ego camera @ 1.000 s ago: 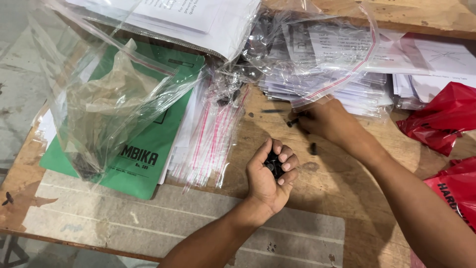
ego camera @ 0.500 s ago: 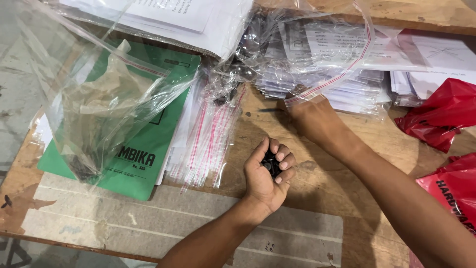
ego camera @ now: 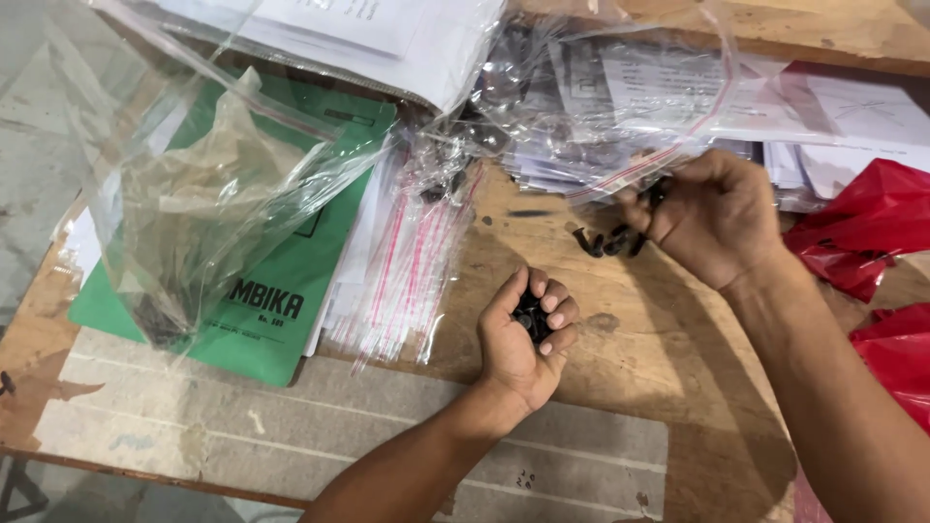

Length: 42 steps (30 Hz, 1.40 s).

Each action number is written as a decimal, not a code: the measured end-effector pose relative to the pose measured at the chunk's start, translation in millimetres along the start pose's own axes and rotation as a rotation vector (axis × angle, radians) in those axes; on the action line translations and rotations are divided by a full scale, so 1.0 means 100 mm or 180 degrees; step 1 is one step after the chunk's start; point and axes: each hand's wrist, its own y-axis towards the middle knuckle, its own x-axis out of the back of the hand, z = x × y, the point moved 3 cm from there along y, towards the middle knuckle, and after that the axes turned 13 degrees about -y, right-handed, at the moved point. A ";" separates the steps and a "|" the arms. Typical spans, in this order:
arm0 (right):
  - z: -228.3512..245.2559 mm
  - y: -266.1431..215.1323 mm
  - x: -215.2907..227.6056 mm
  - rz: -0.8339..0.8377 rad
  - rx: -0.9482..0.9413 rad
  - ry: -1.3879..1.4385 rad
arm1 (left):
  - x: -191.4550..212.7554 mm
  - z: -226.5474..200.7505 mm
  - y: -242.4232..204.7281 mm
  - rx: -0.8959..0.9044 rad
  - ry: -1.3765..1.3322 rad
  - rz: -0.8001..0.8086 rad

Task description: The person sorts small black screws on a wooden table, picking them up and placing them into red plastic bags. The person also handles clear plastic bags and a green file folder while organizing the hardware.

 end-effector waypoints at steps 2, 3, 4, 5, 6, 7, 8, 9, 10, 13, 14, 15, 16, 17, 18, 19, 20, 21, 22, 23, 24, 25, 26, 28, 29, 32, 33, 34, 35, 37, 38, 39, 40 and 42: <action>-0.02 -0.01 -0.01 0.0291 -0.0077 0.0448 | 0.01 0.03 0.02 0.0040 -0.0002 -0.0020; 0.04 -0.02 -0.16 0.0258 0.0025 -0.0675 | 0.01 0.03 0.02 0.0038 -0.0004 -0.0049; 0.09 -0.02 -0.31 0.0217 0.0130 -0.1797 | 0.02 0.03 0.01 0.0036 -0.0007 -0.0078; 0.07 -0.02 -0.42 0.0221 0.0134 -0.1788 | 0.02 0.02 0.01 0.0030 0.0001 -0.0080; 0.06 -0.02 -0.54 0.0148 0.0241 -0.3392 | 0.03 0.01 0.01 0.0016 0.0006 -0.0072; 0.05 -0.02 -0.64 0.0053 0.0348 -0.5003 | 0.03 0.01 0.02 0.0006 0.0005 -0.0059; 0.02 0.00 -0.65 0.0052 0.0352 -0.5002 | 0.02 0.00 0.02 0.0006 0.0008 -0.0057; -0.01 0.02 -0.66 0.0163 0.0393 -0.5311 | 0.02 0.00 0.03 -0.0016 0.0009 -0.0042; -0.05 0.04 -0.67 0.0277 0.0435 -0.5618 | 0.01 -0.01 0.03 -0.0037 0.0011 -0.0027; 0.11 0.06 -0.75 0.0228 0.0058 -0.4663 | 0.01 -0.01 0.02 -0.0062 0.0034 -0.0032; 0.02 0.06 -0.58 0.0229 0.0056 -0.4662 | -0.01 -0.02 0.01 -0.0062 0.0034 -0.0034; -0.07 0.06 -0.37 -0.0023 -0.0135 -0.3349 | -0.02 -0.02 0.00 -0.0071 0.0045 -0.0057; -0.17 0.06 -0.17 -0.0260 -0.0311 -0.2032 | -0.04 -0.02 -0.01 -0.0081 0.0056 -0.0079; -0.10 -0.06 -0.14 -0.0238 -0.0317 -0.2048 | -0.03 -0.04 -0.01 -0.0100 0.0037 -0.0077; -0.05 -0.18 -0.10 -0.0191 -0.0356 -0.1104 | -0.03 -0.04 0.00 -0.0089 0.0013 -0.0084; 0.00 -0.33 -0.06 -0.0171 -0.0397 -0.0147 | -0.02 -0.03 0.00 -0.0053 -0.0003 -0.0106; 0.01 -0.40 -0.07 -0.0180 -0.0412 -0.0150 | -0.01 -0.03 -0.01 -0.0047 -0.0014 -0.0118; 0.04 -0.48 -0.09 0.0012 -0.0303 0.0100 | -0.01 -0.02 -0.01 -0.0009 -0.0024 -0.0109; 0.08 -0.56 -0.10 0.0205 -0.0191 0.0349 | -0.01 0.01 0.00 0.0028 -0.0033 -0.0100; 0.08 -0.60 -0.13 0.0170 -0.0175 0.0349 | 0.02 0.02 0.00 0.0066 -0.0026 -0.0098; 0.08 -0.64 -0.16 0.0112 -0.0252 0.0513 | 0.03 0.03 0.00 0.0069 -0.0028 -0.0086; 0.09 -0.65 -0.21 0.0076 -0.0319 0.0673 | 0.03 0.03 0.01 0.0056 -0.0025 -0.0060; 0.16 -0.69 -0.30 0.0063 -0.0293 0.0670 | 0.02 0.04 0.02 0.0077 -0.0014 -0.0043; 0.21 -0.77 -0.47 -0.0411 -0.0555 0.0913 | 0.02 0.01 0.02 0.0030 -0.0057 -0.0042; 0.21 -0.79 -0.50 -0.0401 -0.0555 0.0919 | 0.01 0.00 0.02 0.0020 -0.0050 -0.0043; 0.18 -0.85 -0.55 -0.0360 -0.0415 0.1369 | 0.02 -0.02 0.03 -0.0019 -0.0024 -0.0088; 0.16 -0.87 -0.55 -0.0188 -0.0339 0.1517 | 0.03 -0.01 0.02 -0.0013 -0.0014 -0.0084; 0.15 -0.89 -0.55 -0.0017 -0.0262 0.1663 | 0.04 -0.01 0.02 -0.0006 -0.0003 -0.0081; 0.13 -0.89 -0.52 -0.0028 -0.0259 0.1668 | 0.03 0.00 0.02 0.0004 0.0000 -0.0087; 0.05 -0.88 -0.45 -0.0421 -0.0572 0.1499 | 0.01 0.01 0.01 0.0016 0.0012 -0.0058; -0.08 -0.85 -0.29 -0.0423 -0.0570 0.1499 | 0.01 0.01 0.02 0.0019 0.0012 -0.0057; -0.18 -0.81 -0.18 -0.0041 -0.0378 0.1558 | 0.01 0.01 0.02 0.0000 0.0032 -0.0077; -0.29 -0.77 -0.06 0.0341 -0.0186 0.1614 | 0.01 0.00 0.02 -0.0019 0.0051 -0.0096; -0.18 -0.63 -0.08 -0.0217 -0.0151 -0.0010 | 0.01 0.00 0.00 -0.0034 0.0063 -0.0121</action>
